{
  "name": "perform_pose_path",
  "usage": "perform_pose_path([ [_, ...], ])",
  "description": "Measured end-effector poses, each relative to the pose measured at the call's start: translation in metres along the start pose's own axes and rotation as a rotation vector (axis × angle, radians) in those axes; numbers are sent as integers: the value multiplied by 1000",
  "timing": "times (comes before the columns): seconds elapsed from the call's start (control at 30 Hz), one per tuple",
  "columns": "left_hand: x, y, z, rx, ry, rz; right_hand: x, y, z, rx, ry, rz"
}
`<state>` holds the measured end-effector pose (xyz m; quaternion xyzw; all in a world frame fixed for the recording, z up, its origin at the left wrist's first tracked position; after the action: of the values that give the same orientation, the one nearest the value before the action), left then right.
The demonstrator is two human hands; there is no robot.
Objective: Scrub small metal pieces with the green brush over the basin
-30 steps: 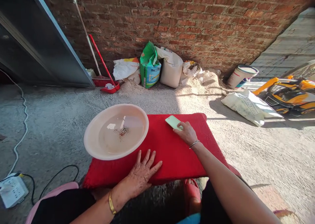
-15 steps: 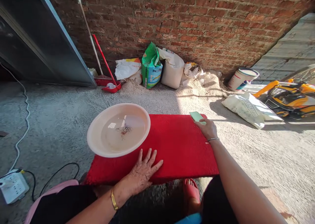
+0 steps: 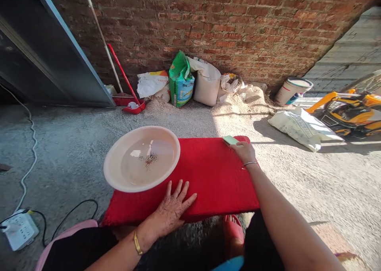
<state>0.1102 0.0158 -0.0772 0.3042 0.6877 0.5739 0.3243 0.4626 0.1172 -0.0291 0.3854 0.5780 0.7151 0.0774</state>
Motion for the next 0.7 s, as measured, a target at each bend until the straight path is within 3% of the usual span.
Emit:
perform_pose_path([
  [0.13,-1,1,0,28,-1,-18,-39,24,21,-49,-190,-42],
  [0.23,-1,1,0,48,6,-31,-44,27,23,-91,-207,-38],
  [0.3,-1,0,-1,55,7,-43,-31,19,18,-99,-126,-5],
  [0.43,-1,0,-2,61,0,-67,16,-11,-11,-98,182,124],
  [0.57,-1,2,-2,57,-2,-70,46,-40,-41,-7,439,209],
  [0.63,-2,3,-2,65,-2,-68,45,-44,-43,13,467,201],
  [0.7,-2,4,-1,69,-2,-70,33,-39,-33,-19,396,158],
])
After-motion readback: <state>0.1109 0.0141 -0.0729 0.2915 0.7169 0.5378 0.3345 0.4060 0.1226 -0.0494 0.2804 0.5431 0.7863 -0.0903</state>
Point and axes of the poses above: each hand's wrist, its own z-axis towards the middle knuckle, its own y-axis out of the back of the hand, x = y × z, the point moved 3 cm from there along z, towards the middle knuckle, and after that the axes turned 5 degrees about -z, right-handed, at the moved point
